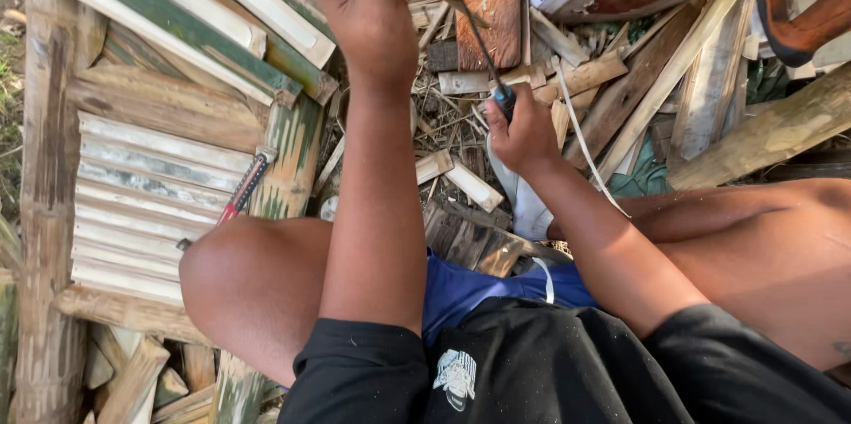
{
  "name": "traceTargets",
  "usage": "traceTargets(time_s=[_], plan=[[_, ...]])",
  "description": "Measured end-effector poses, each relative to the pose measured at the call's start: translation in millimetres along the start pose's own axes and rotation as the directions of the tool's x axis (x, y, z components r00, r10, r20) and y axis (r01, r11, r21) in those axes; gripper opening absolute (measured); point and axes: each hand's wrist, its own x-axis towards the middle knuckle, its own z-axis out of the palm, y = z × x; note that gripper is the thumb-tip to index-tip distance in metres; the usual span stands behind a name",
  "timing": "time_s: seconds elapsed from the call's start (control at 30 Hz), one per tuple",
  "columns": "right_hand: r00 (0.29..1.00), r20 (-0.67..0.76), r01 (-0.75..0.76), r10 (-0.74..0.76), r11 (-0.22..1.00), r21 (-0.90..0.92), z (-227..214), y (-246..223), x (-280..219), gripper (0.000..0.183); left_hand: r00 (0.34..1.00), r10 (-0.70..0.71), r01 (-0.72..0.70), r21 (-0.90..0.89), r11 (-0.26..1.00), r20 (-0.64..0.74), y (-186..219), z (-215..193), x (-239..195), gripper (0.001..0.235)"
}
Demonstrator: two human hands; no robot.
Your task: The person splits bamboo strips using a machete and hammers them into a bamboo frame. They repeatedly position the strips and secure them with a hammer and nails.
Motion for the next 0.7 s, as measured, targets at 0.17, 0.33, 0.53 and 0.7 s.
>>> traceTargets(time_s=[0.17,0.33,0.53,0.7], plan=[[0.922,0.114,-0.32,0.371,0.893,-0.317,12.0,54.5,5.9,0.041,0.999,-0.041,0.04,-0.014,0.999,-0.033,6.6,-1.6,8.6,0.029],[0.906,0.094,-0.367,0.412,0.877,-0.31,11.3,46.4,-6.0,0.042,0.995,0.017,-0.014,0.027,1.0,-0.094,5.5,2.6,-0.6,0.028],[0.989,0.074,-0.127,0.124,0.991,0.039,-31.2,-79.2,7.3,0.035,0.972,0.064,-0.043,0.1,0.994,-0.227,2.3,22.4,-9.7,0.026],[0.955,0.158,-0.263,0.25,0.963,0.067,-28.5,-82.7,13.7,0.037,0.963,0.051,-0.021,0.118,0.993,-0.263,6.4,30.4,-11.4,0.026]])
